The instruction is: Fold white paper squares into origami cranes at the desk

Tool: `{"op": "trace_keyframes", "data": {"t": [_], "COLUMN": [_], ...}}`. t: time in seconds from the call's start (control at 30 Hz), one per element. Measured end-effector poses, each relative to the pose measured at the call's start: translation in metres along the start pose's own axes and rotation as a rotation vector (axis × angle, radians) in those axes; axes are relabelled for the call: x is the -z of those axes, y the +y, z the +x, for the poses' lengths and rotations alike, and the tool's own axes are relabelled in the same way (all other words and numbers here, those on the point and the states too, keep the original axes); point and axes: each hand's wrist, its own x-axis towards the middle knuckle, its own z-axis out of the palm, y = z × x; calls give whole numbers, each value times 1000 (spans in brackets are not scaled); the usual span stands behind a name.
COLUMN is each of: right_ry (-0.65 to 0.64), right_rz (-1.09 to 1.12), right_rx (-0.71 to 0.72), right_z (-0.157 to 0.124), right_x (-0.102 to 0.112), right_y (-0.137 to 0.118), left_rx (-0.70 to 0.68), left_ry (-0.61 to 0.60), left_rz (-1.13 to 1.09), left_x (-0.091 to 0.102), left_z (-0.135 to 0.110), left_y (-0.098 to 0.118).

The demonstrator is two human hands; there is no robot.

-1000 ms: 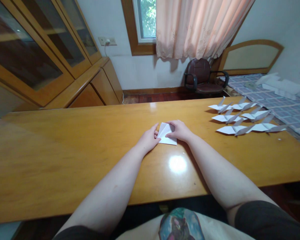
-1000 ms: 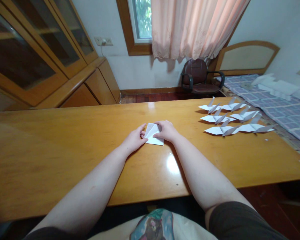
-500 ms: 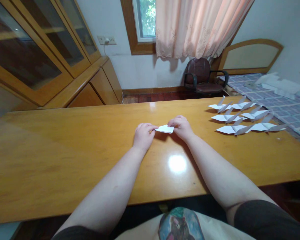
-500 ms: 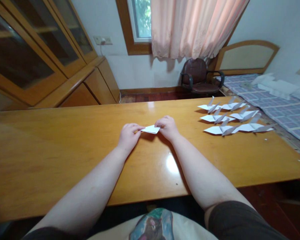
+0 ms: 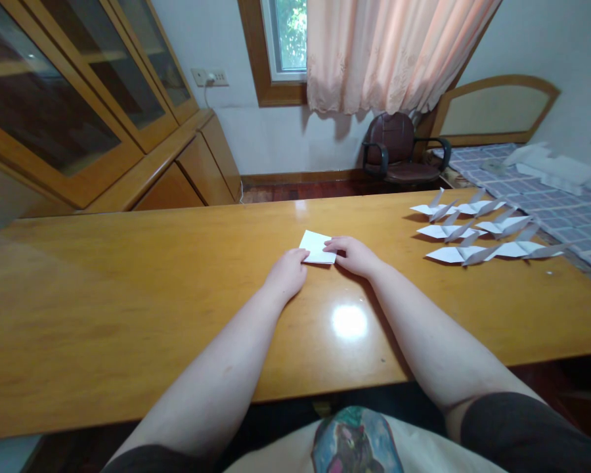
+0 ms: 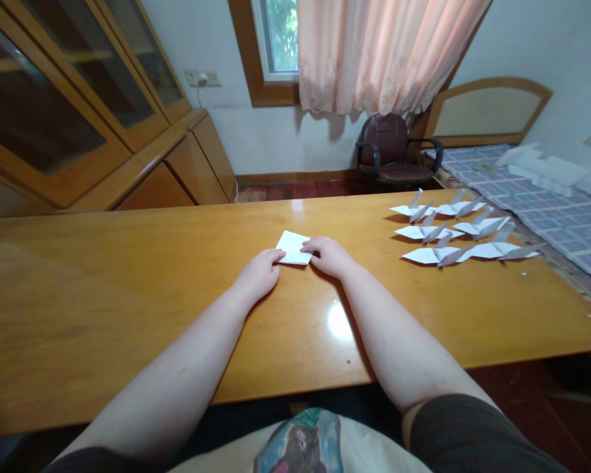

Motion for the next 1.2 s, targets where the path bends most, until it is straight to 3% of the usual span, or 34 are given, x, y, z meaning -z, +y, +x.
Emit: {"op": "trace_keyframes", "data": {"t": [0.1, 0.33, 0.53, 0.8, 1.0, 1.2], "right_ry": [-97, -196, -117, -27, 71, 88], "right_rz": [-74, -156, -118, -96, -18, -2], "right_rx": [-25, -59, -115, -30, -203, -258], "right_z": [-2, -2, 1, 0, 1, 2], "right_x": [2, 5, 1, 3, 0, -3], "right_y": [-3, -14, -4, -3, -3, 0], "left_rx": [-16, 40, 102, 65, 16, 31], "left_ry": [-139, -239, -170, -107, -62, -47], "left_rz": [134, 246, 303, 325, 278, 224], "left_x": [-2, -6, 1, 16, 13, 10], "left_z": [-3, -9, -11, -10, -7, -3], "left_y": [2, 5, 8, 11, 13, 6]}}
